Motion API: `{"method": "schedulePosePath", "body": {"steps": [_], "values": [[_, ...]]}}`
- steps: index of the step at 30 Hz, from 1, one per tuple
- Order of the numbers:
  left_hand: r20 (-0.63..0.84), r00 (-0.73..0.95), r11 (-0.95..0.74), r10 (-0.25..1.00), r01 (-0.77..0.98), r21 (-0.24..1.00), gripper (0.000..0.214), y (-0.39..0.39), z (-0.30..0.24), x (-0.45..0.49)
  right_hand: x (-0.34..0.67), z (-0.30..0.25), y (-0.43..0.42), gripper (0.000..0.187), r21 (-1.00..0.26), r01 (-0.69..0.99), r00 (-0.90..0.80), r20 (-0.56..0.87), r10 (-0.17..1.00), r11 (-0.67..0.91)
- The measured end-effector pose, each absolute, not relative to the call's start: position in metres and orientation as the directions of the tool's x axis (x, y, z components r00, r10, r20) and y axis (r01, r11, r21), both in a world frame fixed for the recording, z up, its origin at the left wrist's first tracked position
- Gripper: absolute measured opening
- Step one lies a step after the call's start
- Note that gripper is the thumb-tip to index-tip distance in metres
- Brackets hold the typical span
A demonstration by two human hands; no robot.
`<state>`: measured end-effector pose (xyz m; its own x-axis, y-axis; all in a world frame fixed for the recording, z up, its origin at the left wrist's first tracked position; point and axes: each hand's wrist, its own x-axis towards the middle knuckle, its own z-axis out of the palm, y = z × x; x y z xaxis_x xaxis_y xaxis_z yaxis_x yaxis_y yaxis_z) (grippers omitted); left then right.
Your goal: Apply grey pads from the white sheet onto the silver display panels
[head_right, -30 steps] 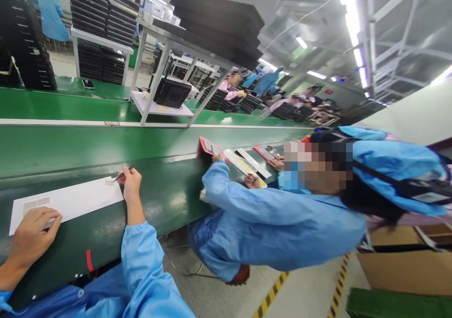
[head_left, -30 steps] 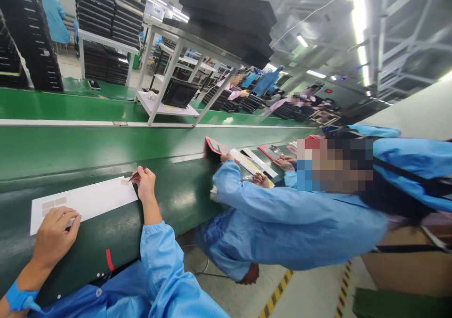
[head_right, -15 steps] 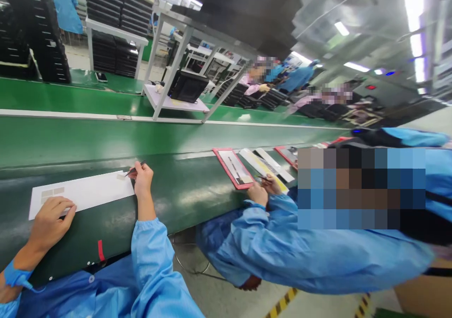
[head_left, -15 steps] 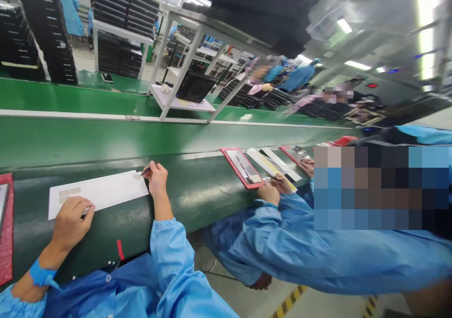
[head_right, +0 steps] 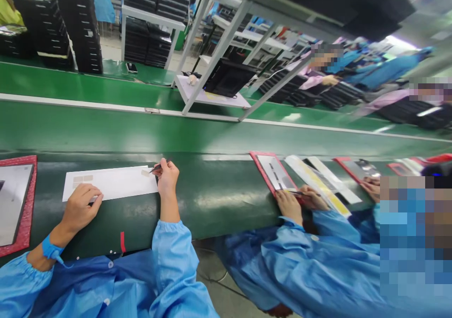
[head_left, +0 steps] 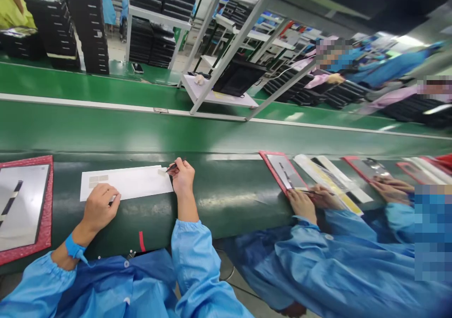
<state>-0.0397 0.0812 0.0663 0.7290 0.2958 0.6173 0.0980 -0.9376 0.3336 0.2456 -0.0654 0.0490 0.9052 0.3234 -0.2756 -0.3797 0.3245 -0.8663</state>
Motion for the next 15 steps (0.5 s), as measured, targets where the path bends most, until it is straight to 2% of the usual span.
{"method": "schedulePosePath", "body": {"steps": [3, 7, 10, 13, 15], "values": [[0.638, 0.701, -0.933, 0.319, 0.116, 0.340, 0.021, 0.079, 0.070, -0.041, 0.245, 0.049, -0.063, 0.048, -0.867, -0.378, 0.908, -0.277, 0.315, 0.325], [0.701, 0.588, -0.914, 0.403, 0.218, 0.342, 0.050, 0.078, 0.069, -0.044, 0.248, 0.049, -0.055, 0.049, -0.879, -0.366, 0.910, -0.268, 0.318, 0.307], [0.717, 0.568, -0.913, 0.404, 0.205, 0.353, 0.060, 0.081, 0.061, -0.046, 0.253, 0.046, -0.049, 0.047, -0.885, -0.355, 0.910, -0.253, 0.327, 0.301], [0.654, 0.626, -0.891, 0.425, 0.163, 0.424, 0.059, 0.081, 0.057, -0.045, 0.256, 0.042, -0.045, 0.043, -0.884, -0.355, 0.907, -0.248, 0.340, 0.304], [0.545, 0.686, -0.845, 0.482, 0.199, 0.496, 0.057, 0.079, 0.059, -0.045, 0.257, 0.040, -0.044, 0.040, -0.880, -0.364, 0.902, -0.252, 0.351, 0.305]]}}
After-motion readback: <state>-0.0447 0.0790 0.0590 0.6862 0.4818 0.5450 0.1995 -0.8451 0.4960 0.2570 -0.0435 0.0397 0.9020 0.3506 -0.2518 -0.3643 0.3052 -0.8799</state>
